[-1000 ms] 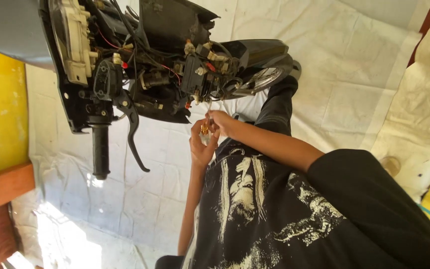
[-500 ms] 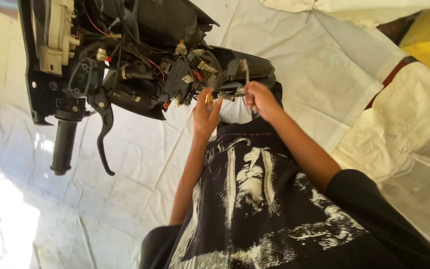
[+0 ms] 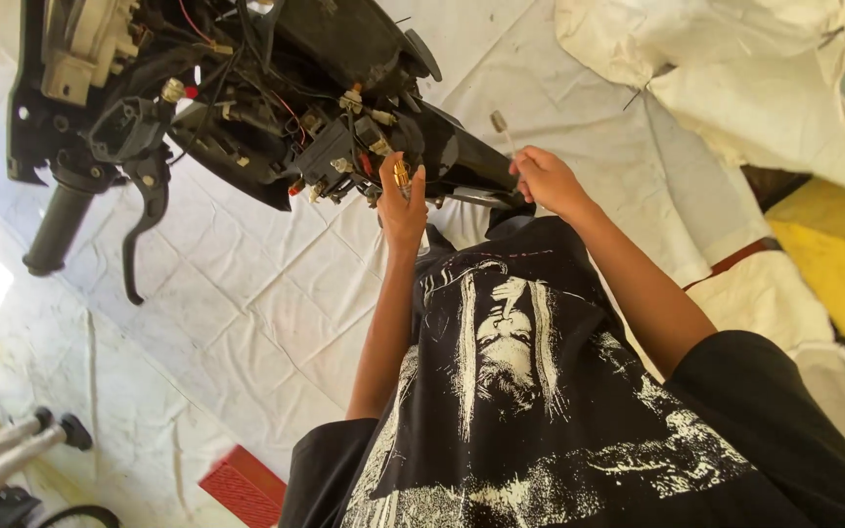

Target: The person works on the front handlebar assembly of a motorcycle, using a screwdriver to tighten screws on the right handlebar controls and the instrument cluster area. They hold a small spray bottle in their left hand while manipulating the screwdriver with their right hand.

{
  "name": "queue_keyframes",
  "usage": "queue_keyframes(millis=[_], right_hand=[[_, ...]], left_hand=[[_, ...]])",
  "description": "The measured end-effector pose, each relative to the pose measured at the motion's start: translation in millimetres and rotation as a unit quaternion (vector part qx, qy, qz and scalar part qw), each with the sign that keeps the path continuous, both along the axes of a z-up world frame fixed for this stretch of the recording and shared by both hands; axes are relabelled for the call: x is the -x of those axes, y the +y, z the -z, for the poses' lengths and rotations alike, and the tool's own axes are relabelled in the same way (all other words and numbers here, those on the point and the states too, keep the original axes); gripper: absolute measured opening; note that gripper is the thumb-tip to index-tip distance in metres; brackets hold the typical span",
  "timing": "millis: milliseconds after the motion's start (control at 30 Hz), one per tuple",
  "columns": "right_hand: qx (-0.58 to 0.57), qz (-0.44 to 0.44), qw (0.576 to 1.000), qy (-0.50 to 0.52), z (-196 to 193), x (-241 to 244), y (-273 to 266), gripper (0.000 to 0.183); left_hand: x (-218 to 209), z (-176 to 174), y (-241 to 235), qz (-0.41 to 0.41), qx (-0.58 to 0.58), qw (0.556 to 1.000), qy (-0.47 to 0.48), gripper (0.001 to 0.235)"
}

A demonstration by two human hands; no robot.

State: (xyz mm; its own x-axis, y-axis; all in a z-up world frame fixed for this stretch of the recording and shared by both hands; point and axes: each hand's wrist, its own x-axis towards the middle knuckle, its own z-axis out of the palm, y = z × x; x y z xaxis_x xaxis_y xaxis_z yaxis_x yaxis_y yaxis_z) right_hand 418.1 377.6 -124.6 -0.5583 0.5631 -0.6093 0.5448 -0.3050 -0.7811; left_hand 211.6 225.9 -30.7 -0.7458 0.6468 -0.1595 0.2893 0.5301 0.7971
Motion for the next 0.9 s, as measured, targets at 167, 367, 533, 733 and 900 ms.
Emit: queue_keyframes(millis=[167,367,533,733,900], right_hand=[[-0.092,-0.151,0.984,-0.029,-52.0,36.9,25.7,0.032],[-0.209,-0.24,0.948,-0.016,-90.4,92.7,13.5,0.032],[-0.278,-0.283,0.918,0.012,-91.2,126.5,5.5,0.025],[-0.327,-0.31,0.893,-0.016,-63.2,173.4,12.7,0.022],[-0.368,-0.378,0.849,-0.029,-59.4,192.9,14.3,0.031]], left_hand=[[-7.8,6.8,1.9,-0.041,0.044,0.997,0.046,0.033],[-8.9,-9.6,1.7,-0.048,0.003,0.998,0.035,0.033],[-12.2,-7.5,-13.3,-0.025,-0.024,0.999,-0.03,0.038],[-20.0,-12.4,-40.9,-0.057,-0.091,0.988,-0.114,0.045],[-19.4,-22.4,-53.5,-0.063,-0.08,0.988,-0.12,0.043]])
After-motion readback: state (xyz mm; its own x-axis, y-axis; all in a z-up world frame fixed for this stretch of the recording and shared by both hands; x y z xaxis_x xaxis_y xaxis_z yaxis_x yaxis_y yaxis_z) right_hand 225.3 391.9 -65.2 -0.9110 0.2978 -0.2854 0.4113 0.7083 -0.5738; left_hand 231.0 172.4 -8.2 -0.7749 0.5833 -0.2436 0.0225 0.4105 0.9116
